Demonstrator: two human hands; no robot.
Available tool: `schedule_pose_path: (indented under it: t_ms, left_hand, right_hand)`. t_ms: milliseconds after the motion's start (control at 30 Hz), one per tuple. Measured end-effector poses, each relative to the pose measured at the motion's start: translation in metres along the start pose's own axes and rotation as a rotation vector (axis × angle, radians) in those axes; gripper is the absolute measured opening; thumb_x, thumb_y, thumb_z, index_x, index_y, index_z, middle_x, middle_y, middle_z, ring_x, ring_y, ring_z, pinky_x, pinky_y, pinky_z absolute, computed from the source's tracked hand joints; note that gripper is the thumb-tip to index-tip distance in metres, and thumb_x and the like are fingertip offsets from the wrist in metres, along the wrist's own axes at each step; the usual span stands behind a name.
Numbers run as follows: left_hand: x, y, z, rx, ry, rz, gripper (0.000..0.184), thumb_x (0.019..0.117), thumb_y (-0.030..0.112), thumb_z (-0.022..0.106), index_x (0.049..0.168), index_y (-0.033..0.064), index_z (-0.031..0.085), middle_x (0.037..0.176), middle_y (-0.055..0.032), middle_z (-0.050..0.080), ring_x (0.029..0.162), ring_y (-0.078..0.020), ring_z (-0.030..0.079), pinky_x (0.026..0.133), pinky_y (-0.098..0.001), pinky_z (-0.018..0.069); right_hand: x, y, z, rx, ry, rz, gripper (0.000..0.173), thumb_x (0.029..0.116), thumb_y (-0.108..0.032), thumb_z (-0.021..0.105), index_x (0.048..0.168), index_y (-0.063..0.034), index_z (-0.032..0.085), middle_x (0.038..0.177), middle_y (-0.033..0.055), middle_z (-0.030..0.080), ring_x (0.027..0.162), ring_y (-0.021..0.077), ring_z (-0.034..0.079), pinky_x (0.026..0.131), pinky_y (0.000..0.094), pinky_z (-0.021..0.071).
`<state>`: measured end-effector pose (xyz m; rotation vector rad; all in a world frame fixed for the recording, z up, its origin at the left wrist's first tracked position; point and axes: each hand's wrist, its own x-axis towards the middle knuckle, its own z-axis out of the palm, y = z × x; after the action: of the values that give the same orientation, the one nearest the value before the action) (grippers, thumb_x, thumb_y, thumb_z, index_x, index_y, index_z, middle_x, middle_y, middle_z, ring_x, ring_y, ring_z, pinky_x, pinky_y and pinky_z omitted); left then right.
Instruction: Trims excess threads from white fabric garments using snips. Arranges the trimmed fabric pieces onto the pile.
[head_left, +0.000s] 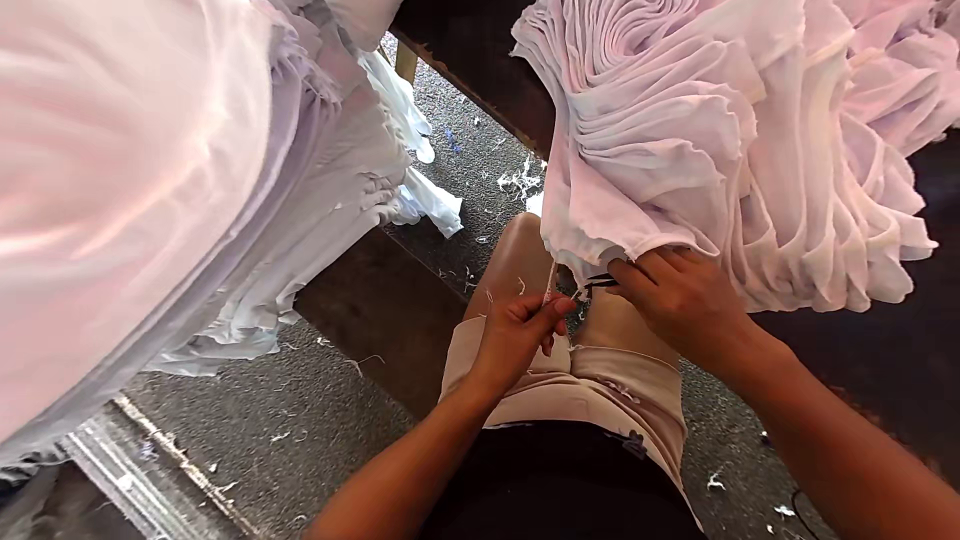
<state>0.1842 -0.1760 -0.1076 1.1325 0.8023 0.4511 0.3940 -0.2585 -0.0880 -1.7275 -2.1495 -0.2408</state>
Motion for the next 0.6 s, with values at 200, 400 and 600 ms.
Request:
schedule_pose_path:
  t_ms: [200, 400, 600]
  left_hand:
    - [0.001, -0.006, 0.002, 0.017, 0.004, 0.061, 0.019, 0.1021, 0.004, 0.056, 0.093, 0.002, 0.072, 0.067, 0.0084, 0.063, 0.056, 0.0014, 0.057, 0.056, -0.0149, 0.0511]
    - [0.002, -0.003, 0.004, -0.073, -0.004, 0.008, 0.02, 0.1025, 0.003, 0.055, 0.093, 0.0016, 0.072, 0.067, 0.0066, 0.064, 0.055, 0.0001, 0.057, 0.055, -0.0158, 0.0517]
    - [0.003, -0.002, 0.008, -0.09, 0.006, -0.044, 0.02, 0.1029, 0.003, 0.054, 0.093, 0.0014, 0.072, 0.066, 0.0061, 0.063, 0.055, -0.0004, 0.057, 0.056, -0.0165, 0.0517]
  right_hand:
    - [-0.001, 0.0, 0.0, -0.038, 0.013, -0.015, 0.016, 0.0979, -0.013, 0.063, 0.099, 0.0, 0.072, 0.082, 0.017, 0.067, 0.076, 0.034, 0.069, 0.065, 0.0445, 0.0551]
    - [-0.004, -0.008, 0.013, -0.092, 0.058, -0.029, 0.017, 0.0999, -0.013, 0.06, 0.097, -0.0005, 0.072, 0.078, 0.0156, 0.066, 0.071, 0.0326, 0.067, 0.061, 0.0417, 0.0536]
    - [-0.009, -0.011, 0.031, -0.012, 0.119, -0.009, 0.02, 0.1007, -0.016, 0.061, 0.099, 0.0013, 0.072, 0.079, 0.0159, 0.07, 0.073, 0.0312, 0.071, 0.064, 0.0405, 0.0577]
